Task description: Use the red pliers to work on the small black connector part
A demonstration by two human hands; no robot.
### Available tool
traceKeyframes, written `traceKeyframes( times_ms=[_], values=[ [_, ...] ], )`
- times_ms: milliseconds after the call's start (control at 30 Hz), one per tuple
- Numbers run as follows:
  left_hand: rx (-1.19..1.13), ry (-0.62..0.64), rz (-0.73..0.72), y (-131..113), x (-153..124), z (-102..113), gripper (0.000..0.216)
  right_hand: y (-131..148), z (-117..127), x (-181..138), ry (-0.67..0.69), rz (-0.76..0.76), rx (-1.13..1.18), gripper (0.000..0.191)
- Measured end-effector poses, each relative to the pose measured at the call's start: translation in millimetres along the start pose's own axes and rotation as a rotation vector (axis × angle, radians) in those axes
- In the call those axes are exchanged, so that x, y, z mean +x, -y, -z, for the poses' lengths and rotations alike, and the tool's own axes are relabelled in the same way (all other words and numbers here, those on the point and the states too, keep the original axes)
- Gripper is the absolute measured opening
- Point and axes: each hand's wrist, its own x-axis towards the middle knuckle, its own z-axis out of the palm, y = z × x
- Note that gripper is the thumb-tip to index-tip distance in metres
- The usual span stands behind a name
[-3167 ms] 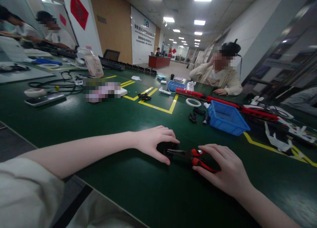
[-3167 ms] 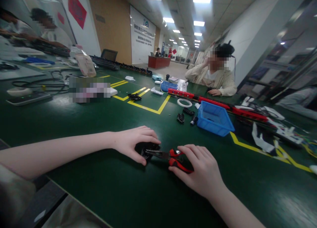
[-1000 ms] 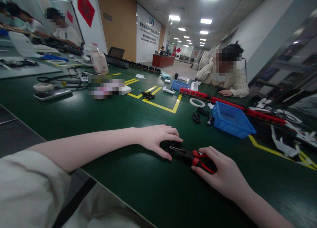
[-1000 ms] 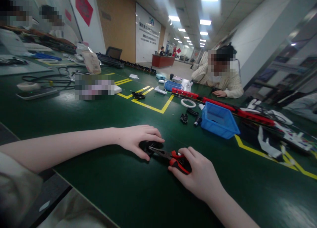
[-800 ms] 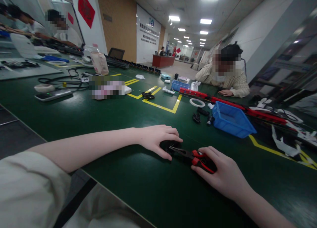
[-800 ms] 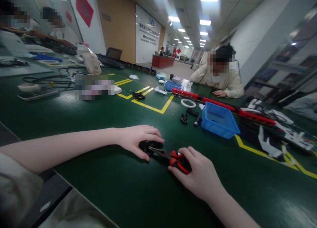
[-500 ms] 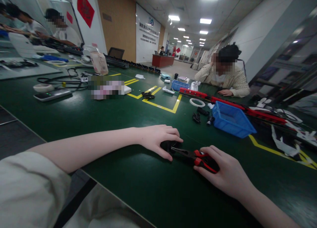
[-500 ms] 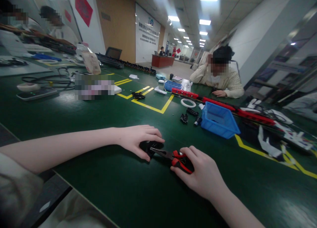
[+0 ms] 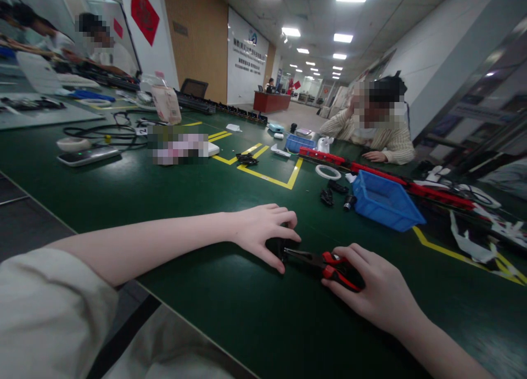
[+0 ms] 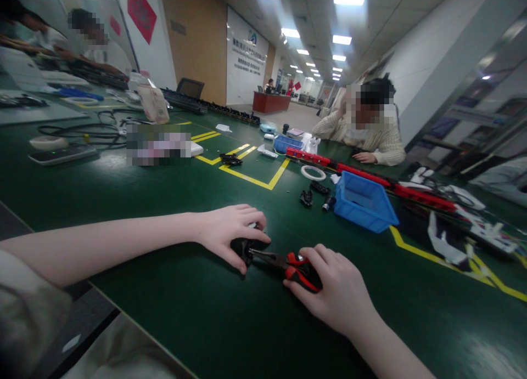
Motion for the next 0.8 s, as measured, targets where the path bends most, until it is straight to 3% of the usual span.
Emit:
traceKeyframes(
  times_ms=[267, 533, 800],
  values=[
    [-0.065, 0.005, -0.070, -0.3, 0.4, -0.3, 0.049, -1.4, -0.2, -1.5, -0.044, -0.004, -0.054, 0.043],
    [0.047, 0.053, -0.099, 0.3, -2.1, 7.2, 0.044, -1.1, 0.1, -1.4, -0.041, 0.007, -0.055, 0.041],
    [0.187, 0.052, -0.014, -4.7, -4.2, 8.5, 0.037, -3.9, -0.8, -2.2, -0.040, -0.002, -0.058, 0.041]
  ],
)
